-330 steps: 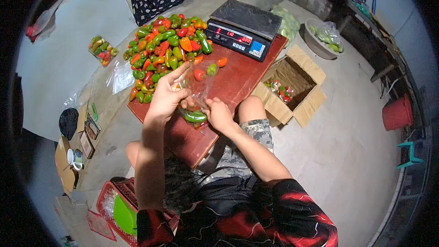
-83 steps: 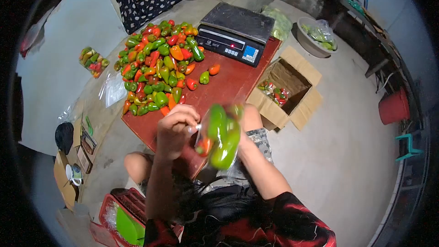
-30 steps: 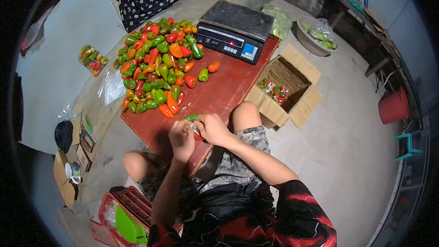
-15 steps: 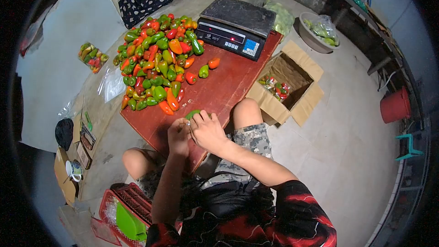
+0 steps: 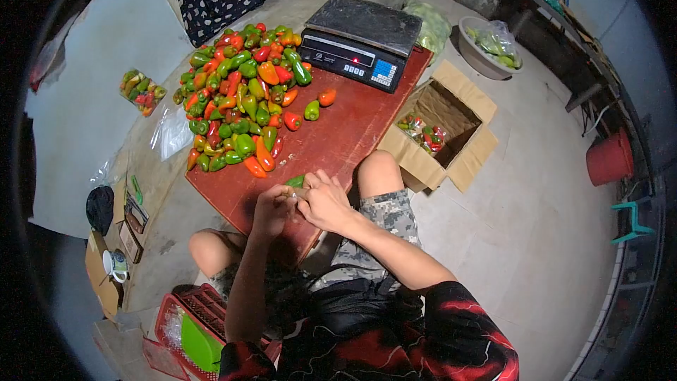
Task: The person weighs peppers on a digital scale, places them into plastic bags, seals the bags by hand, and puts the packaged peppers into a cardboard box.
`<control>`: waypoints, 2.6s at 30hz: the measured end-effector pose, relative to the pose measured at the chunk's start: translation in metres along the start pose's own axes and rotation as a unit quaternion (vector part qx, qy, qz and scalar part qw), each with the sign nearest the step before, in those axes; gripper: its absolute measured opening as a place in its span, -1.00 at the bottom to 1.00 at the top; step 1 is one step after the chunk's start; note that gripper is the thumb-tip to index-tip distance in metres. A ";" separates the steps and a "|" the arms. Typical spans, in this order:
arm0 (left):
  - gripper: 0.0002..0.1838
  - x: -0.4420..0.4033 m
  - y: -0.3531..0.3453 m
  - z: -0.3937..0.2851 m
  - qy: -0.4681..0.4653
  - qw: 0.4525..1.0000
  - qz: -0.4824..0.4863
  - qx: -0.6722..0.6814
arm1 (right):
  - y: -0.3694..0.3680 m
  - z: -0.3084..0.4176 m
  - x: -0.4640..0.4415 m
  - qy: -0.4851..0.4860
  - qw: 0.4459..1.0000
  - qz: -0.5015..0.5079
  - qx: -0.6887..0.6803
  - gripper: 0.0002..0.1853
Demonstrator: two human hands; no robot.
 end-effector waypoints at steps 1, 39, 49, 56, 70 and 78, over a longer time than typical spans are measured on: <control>-0.95 0.001 0.000 -0.001 0.001 1.000 0.000 0.001 | 0.000 -0.001 0.001 -0.005 1.000 0.000 -0.030 -0.73; -0.88 0.000 -0.021 -0.007 -0.124 0.974 -0.175 -0.075 | 0.009 -0.009 -0.002 0.091 0.980 -0.141 -0.109 -0.88; -0.86 0.006 -0.017 -0.001 -0.160 0.960 -0.185 -0.135 | 0.008 -0.021 -0.003 -0.005 0.974 -0.106 -0.202 -0.83; -0.76 0.005 -0.004 0.024 -0.160 0.962 -0.216 -0.040 | 0.017 -0.011 -0.005 0.056 0.992 -0.086 -0.076 -0.40; -0.73 0.017 0.045 0.045 -0.047 0.925 -0.370 0.078 | 0.010 -0.054 -0.010 -0.137 0.708 0.070 -0.689 -0.11; -0.83 0.014 0.049 0.067 -0.019 0.941 -0.329 0.071 | 0.066 -0.075 0.026 -0.031 0.506 -0.025 -0.861 0.03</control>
Point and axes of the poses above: each hand's wrist, its own x-axis away from the middle knuckle, its own y-axis out of the back of the hand, z = x × y, the point moved 4 cm from there along -x, towards the middle knuckle, and after that the axes turned 5 degrees about y, right-handed, at the moved point
